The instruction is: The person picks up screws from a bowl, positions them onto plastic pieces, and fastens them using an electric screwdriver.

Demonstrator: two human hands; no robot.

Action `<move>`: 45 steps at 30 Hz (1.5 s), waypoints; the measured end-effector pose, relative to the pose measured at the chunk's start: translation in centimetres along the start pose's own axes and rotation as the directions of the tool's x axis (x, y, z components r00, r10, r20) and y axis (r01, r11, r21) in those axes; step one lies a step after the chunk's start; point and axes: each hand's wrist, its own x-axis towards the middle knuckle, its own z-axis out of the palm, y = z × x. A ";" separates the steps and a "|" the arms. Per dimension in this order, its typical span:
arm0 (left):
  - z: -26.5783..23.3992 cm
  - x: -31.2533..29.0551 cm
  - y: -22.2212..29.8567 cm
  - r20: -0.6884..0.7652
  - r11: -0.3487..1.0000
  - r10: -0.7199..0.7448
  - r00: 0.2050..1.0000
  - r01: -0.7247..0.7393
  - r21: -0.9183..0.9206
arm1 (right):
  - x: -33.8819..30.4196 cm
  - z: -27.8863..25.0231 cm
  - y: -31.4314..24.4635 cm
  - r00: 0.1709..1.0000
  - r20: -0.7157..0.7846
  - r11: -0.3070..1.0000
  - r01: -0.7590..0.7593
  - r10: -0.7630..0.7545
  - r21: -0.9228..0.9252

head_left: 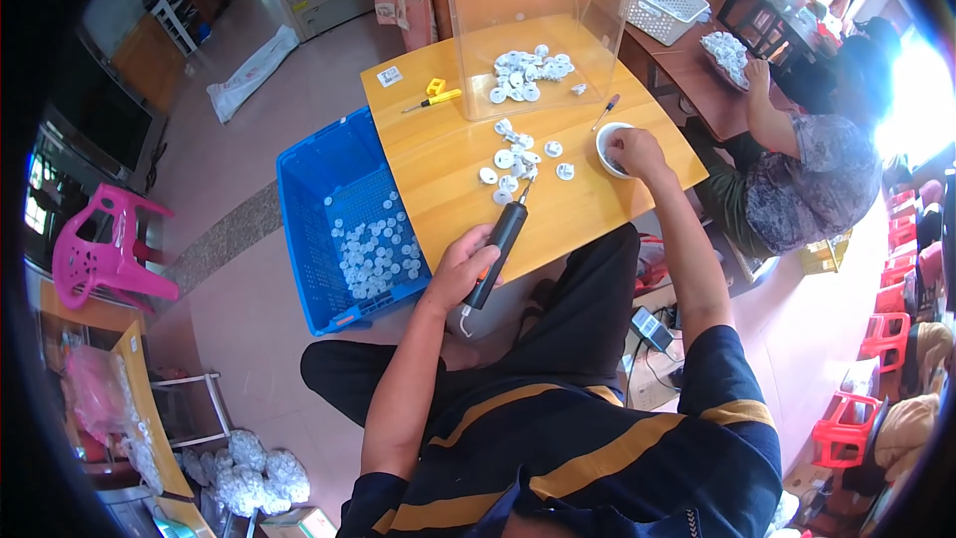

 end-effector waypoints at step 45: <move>0.6 -0.6 0.0 0.053 0.996 0.053 0.997 -0.056 0.063 | -6.9 4.0 -11.7 0.949 0.313 -0.200 -0.314 -0.038 0.928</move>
